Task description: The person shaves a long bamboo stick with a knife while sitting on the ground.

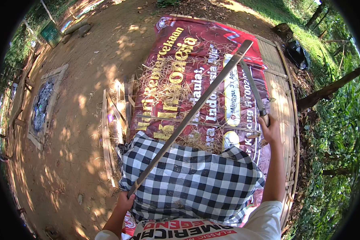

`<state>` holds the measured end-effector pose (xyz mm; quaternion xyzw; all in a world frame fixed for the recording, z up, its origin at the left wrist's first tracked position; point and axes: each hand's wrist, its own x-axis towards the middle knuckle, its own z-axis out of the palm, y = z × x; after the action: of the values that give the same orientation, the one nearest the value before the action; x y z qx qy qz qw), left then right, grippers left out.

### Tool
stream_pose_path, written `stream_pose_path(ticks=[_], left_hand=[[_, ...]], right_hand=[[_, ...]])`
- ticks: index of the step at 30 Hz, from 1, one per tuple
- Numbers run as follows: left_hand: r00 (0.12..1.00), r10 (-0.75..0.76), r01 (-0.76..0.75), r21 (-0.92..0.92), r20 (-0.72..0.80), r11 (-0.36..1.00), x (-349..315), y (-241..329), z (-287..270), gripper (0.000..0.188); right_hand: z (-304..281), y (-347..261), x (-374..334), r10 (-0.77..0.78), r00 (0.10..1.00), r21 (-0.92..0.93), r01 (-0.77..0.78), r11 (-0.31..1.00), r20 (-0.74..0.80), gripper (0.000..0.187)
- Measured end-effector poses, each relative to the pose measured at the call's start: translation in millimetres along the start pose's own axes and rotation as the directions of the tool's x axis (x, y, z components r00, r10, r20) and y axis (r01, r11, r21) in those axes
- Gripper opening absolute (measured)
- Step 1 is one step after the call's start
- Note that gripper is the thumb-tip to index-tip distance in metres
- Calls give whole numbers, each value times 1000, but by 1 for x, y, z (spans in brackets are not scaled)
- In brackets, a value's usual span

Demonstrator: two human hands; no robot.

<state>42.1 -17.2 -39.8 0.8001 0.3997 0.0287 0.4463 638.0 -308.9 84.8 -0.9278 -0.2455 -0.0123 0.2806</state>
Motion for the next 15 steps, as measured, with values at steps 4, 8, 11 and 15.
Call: stream_pose_path(ticks=[4, 8, 11, 15], left_hand=[[998, -35, 32, 70, 44, 997, 2, -15, -7, 50], [1000, 3, 0, 87, -29, 996, 5, 1, -3, 46], [1000, -1, 2, 102, -17, 995, 2, -5, -4, 49], [999, 10, -8, 37, -34, 999, 2, -9, 0, 52]], right_hand=[[41, -40, -31, -74, 963, 17, 72, 997, 259, 51], [83, -74, -46, -190, 946, 17, 192, 981, 264, 54], [79, -81, -45, -104, 949, -40, 121, 992, 298, 55], [68, -68, -51, 51, 975, 1, -52, 999, 214, 56]])
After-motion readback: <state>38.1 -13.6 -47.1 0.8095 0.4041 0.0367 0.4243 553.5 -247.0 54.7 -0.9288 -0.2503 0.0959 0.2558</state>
